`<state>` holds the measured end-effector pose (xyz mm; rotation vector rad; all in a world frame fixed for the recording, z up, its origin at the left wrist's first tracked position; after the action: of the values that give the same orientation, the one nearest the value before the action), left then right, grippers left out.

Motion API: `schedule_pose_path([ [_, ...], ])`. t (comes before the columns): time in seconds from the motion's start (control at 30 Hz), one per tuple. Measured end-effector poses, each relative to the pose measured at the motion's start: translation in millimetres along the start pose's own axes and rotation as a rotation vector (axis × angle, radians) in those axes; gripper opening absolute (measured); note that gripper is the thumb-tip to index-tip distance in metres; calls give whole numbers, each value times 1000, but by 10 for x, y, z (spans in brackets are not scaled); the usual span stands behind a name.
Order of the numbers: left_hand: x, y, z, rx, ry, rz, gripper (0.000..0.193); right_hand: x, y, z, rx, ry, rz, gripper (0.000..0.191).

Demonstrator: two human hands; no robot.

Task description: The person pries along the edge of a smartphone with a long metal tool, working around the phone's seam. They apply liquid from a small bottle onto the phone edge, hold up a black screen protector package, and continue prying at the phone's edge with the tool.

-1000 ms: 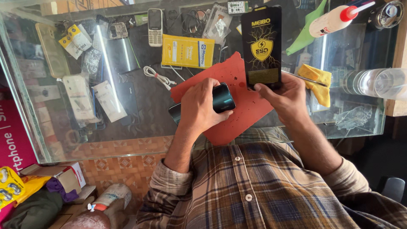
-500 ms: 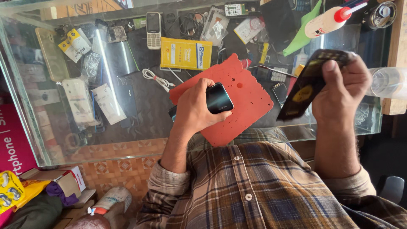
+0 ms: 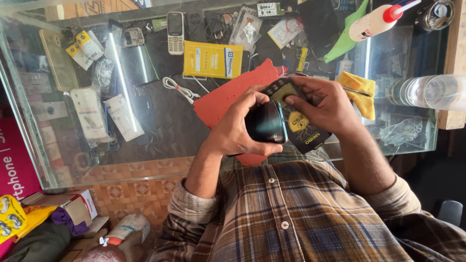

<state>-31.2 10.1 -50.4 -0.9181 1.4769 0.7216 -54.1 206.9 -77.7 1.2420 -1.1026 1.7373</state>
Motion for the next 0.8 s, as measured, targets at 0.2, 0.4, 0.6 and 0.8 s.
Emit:
schedule_pose_path([
  [0.2,246,-60,-107,-123,-510,-150,77,179,-124,20,301,711,-32,94],
  [0.4,319,-43,-194,-247,-694,-77,72,-23,-384,333,413,194,-235,109],
  [0.6,136,-55,-135,-327,-538,-44,68,-177,-360,127,-25,413,-269,26],
  [0.8,-349,-45,4,-399,319,206,77,-132,-178,119,-273,335,-344,30],
])
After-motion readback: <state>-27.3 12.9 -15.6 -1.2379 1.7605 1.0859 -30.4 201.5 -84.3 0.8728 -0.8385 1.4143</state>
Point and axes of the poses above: each hand's wrist, its own y-axis towards the middle knuckle, its own z-axis out of the palm, x = y × z, the point moved 7 cm from there along y, towards the middle knuckle, and after that the axes turned 7 degrees about y, right-handed, at the moved point
